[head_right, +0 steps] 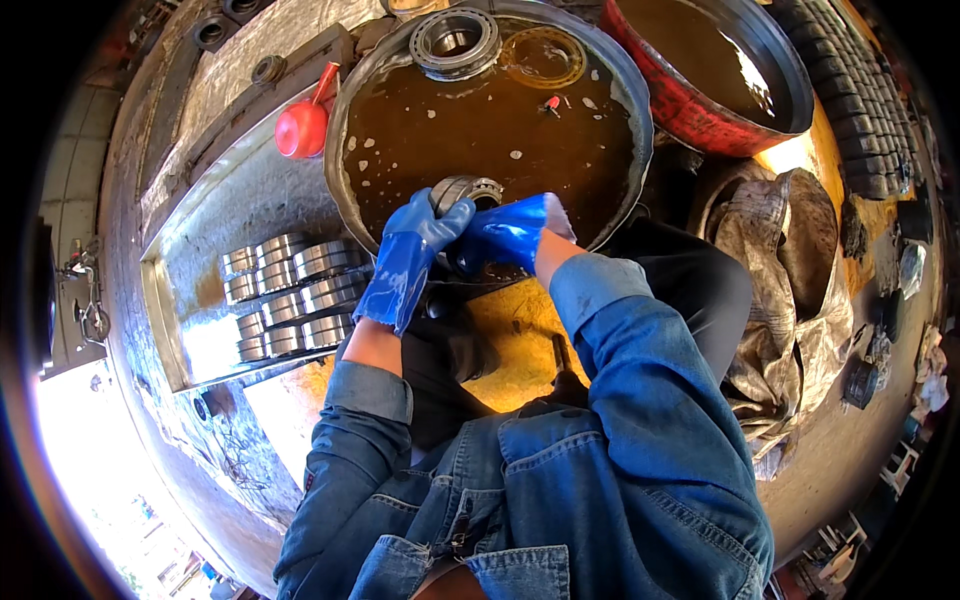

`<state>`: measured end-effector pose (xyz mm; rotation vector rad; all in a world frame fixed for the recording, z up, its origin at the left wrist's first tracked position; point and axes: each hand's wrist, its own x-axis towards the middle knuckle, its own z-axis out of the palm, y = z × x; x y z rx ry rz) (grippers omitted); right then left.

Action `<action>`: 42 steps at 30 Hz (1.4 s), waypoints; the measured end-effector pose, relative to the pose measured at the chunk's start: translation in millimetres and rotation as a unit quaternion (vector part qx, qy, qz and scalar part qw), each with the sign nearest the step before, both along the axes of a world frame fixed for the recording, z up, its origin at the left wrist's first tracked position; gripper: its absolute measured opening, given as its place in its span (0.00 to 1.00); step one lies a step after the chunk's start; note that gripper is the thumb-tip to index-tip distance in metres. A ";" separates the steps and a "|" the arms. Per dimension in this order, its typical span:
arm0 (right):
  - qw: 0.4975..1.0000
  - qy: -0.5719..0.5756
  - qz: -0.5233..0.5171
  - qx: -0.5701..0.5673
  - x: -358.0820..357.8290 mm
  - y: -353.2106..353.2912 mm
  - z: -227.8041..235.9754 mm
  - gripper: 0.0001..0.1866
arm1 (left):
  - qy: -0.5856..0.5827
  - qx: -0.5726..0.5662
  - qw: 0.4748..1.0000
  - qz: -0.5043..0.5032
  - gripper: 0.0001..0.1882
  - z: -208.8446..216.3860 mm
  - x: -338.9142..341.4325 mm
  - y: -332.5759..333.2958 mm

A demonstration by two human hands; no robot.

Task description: The person cleans cylindrical metal bearings by dipping them into a container of dark liquid and scrubbing them with a small brush. The person handles the bearings one at a time, rotating them to clean all surfaces, and places the cleaned items onto a metal tray.

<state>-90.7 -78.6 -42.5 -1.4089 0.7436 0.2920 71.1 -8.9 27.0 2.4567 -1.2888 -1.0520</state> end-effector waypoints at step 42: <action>0.948 -0.208 -0.101 -0.217 -9.3 12.3 -66.2 0.14 | -0.035 0.042 0.997 -0.048 0.46 -1.8 -12.4 -20.8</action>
